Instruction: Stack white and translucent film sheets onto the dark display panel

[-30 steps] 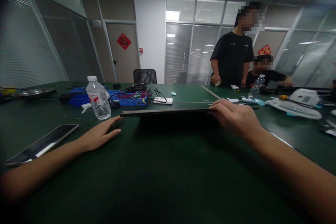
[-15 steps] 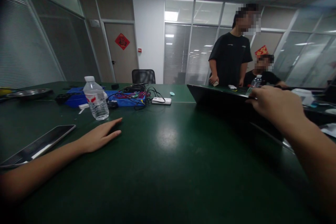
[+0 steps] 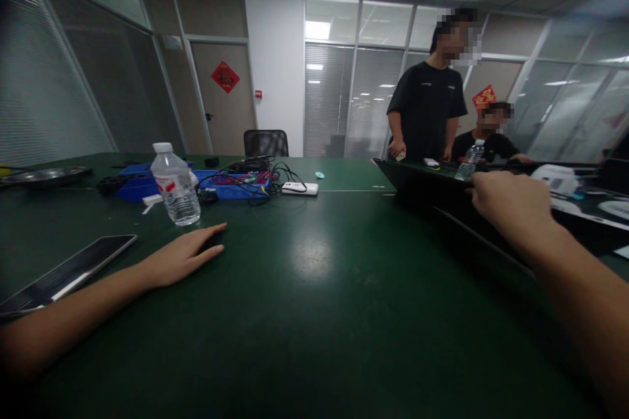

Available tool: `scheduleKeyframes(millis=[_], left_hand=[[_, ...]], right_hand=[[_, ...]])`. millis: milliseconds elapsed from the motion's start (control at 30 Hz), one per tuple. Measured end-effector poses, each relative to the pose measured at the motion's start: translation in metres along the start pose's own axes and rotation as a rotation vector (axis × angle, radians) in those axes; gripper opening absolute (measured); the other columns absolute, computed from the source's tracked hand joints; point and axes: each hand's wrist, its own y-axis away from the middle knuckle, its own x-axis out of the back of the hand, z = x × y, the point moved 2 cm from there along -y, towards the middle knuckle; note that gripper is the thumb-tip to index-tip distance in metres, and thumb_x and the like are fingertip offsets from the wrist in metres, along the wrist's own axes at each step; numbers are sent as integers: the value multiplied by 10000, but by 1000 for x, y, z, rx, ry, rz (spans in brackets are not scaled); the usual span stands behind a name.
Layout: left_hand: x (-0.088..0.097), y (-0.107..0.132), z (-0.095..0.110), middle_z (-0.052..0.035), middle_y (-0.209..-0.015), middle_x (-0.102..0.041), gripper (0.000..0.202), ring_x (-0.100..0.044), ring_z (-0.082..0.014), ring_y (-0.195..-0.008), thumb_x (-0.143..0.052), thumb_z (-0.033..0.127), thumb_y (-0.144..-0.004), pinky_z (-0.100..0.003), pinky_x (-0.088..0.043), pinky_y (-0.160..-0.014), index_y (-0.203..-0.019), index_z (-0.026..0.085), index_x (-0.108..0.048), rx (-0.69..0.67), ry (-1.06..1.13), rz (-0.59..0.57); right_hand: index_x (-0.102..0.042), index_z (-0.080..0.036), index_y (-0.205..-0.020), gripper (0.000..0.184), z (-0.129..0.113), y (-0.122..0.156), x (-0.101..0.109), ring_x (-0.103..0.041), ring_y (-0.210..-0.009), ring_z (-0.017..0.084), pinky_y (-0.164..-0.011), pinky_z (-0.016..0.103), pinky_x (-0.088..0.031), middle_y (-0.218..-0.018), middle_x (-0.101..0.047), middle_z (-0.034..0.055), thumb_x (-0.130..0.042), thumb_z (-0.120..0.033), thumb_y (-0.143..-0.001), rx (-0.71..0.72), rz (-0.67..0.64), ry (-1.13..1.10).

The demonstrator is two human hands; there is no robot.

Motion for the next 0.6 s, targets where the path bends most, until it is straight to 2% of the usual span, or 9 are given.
scheduleKeyframes(millis=[133,200,300,400,500,600], left_hand=[[1,1,1,-163,-1613,-509,913,-513,-334,-1464,-334,749,-985,-471,-386,-1234,-1614,92,-405,0,-17,-11],[2,1,0,-164,-1613,-509,911,-514,-335,-1464,-332,748,-986,-473,-385,-1234,-1615,93,-404,0,-19,-16],[2,0,0,-160,-1617,-504,912,-511,-340,-1465,-336,753,-982,-481,-387,-1232,-1615,100,-408,0,-12,-12],[2,0,0,-162,-1615,-505,921,-515,-348,-1461,-340,765,-972,-488,-394,-1226,-1609,106,-422,6,-5,-7],[1,0,0,-152,-1600,-527,906,-529,-355,-1449,-357,775,-965,-499,-408,-1215,-1599,134,-450,2,7,8],[1,1,0,-144,-1579,-554,879,-549,-356,-1432,-371,767,-966,-499,-421,-1204,-1586,153,-475,-6,15,19]], right_hand=[[-649,-178,-1129,345,-16,7,9,-712,-859,352,-640,389,-422,-1035,-724,185,-345,-306,-1028,19,-16,83],[-636,-166,-1145,329,-21,9,12,-709,-846,337,-607,370,-387,-1027,-723,182,-348,-267,-1024,34,25,87],[-655,-129,-1070,327,-27,14,23,-692,-865,309,-588,367,-350,-1029,-714,190,-344,-214,-1019,92,181,96],[-680,-90,-1036,337,-36,25,44,-660,-924,302,-655,387,-377,-1035,-709,203,-360,-193,-1016,198,371,123],[-688,-84,-1037,354,-45,37,63,-633,-928,301,-700,402,-378,-1089,-704,190,-377,-251,-1031,237,507,148],[-692,-90,-1058,372,-56,47,74,-614,-829,269,-641,381,-328,-1112,-703,177,-406,-327,-1035,275,587,139]])
